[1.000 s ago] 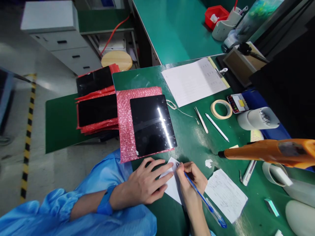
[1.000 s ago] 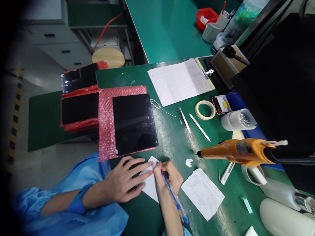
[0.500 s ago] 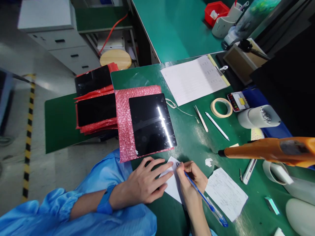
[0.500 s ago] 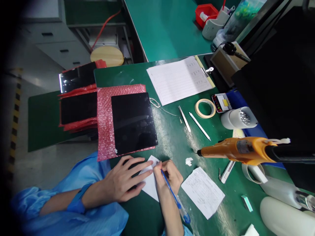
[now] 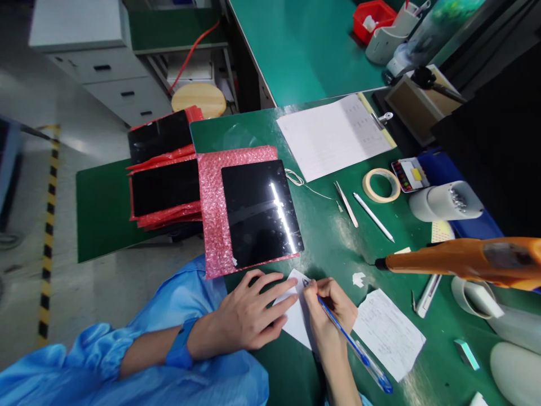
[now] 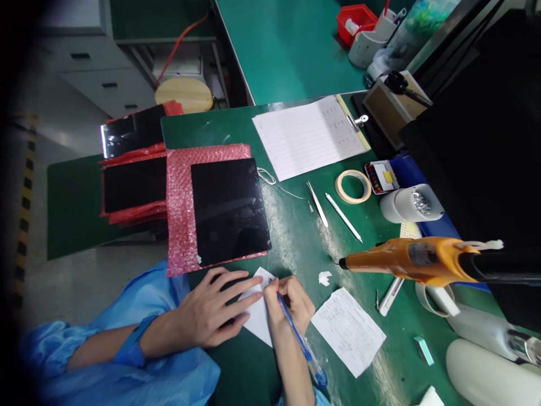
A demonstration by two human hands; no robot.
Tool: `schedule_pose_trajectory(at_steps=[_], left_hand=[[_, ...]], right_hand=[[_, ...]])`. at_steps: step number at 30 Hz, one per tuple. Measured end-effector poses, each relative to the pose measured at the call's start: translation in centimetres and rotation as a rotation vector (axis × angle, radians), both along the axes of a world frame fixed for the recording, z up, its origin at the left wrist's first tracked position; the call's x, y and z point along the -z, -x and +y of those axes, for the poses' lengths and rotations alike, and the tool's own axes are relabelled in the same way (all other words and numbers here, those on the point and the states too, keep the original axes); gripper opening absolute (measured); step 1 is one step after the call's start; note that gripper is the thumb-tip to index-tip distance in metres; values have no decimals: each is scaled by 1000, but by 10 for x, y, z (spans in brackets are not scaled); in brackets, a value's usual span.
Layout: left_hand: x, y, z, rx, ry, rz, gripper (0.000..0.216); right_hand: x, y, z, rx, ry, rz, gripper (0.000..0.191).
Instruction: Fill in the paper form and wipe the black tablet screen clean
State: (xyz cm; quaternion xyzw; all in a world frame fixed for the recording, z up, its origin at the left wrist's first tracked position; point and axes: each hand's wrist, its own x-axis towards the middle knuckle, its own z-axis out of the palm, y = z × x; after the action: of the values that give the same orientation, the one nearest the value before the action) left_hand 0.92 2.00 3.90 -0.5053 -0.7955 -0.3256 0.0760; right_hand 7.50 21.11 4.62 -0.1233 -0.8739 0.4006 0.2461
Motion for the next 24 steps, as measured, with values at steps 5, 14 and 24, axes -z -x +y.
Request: schedule_pose_trajectory(at_steps=[5, 14, 24], left_hand=[[3, -2, -2, -5, 8, -9, 29], [1, 0, -1, 1, 5, -12, 27], [1, -1, -3, -1, 14, -19, 26]], right_hand=[[-1, -1, -1, 16, 17, -15, 43], [1, -4, 1, 41, 110, -7, 44], [5, -12, 6, 38, 138, 2, 41]])
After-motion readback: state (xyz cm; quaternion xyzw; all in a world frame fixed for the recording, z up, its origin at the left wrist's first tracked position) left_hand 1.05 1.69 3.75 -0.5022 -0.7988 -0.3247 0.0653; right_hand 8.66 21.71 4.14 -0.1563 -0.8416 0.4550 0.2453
